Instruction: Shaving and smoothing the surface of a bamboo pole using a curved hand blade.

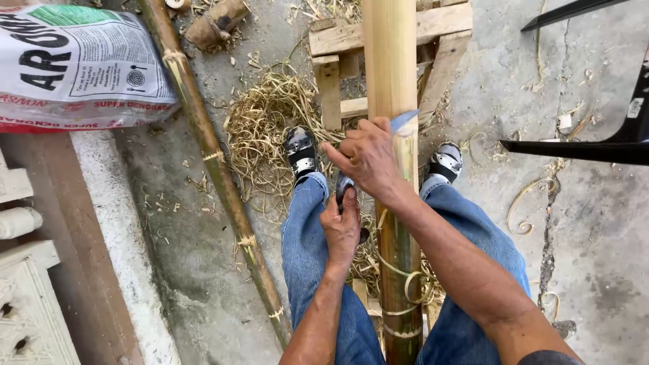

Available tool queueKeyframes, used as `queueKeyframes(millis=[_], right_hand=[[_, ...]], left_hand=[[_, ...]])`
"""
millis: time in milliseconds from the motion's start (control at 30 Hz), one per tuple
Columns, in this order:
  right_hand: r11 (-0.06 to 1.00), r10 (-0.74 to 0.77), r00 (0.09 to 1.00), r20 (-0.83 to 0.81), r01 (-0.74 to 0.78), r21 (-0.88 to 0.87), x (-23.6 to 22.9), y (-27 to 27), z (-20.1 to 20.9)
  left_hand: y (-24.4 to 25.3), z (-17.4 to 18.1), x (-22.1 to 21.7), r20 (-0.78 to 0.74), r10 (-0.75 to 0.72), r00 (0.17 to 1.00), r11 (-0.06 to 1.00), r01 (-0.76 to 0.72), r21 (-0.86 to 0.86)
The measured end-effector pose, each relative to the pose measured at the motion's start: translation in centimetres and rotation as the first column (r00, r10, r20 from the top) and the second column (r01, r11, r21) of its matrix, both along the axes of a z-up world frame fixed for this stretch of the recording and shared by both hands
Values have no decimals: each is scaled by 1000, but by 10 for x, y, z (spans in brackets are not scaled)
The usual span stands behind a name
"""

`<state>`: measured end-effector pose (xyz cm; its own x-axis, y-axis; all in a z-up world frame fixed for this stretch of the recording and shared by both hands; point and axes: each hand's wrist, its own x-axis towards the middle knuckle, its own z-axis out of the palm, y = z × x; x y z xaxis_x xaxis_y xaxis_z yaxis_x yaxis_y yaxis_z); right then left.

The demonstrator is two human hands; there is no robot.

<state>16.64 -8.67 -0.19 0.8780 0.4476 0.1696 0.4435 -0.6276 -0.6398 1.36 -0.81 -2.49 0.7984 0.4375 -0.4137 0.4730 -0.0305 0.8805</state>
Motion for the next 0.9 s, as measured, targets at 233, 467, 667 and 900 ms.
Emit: queueKeyframes(millis=[233,467,667,900], right_hand=[[998,-30,996,82,26,54,-2,3,-2],[1000,-8,999,41,7,25,-10,3,1],[1000,20,1000,2,-20,3,-13,3,0],[997,70,997,14,-70,7,-14,2,4]], left_hand=[[6,-6,-3,-4,-51,999,992,51,114],[6,-9,-18,-24,-48,999,997,49,60],[1,0,-22,-81,-25,996,1000,23,-18],[-6,19,-27,-191,79,978,982,-110,-157]])
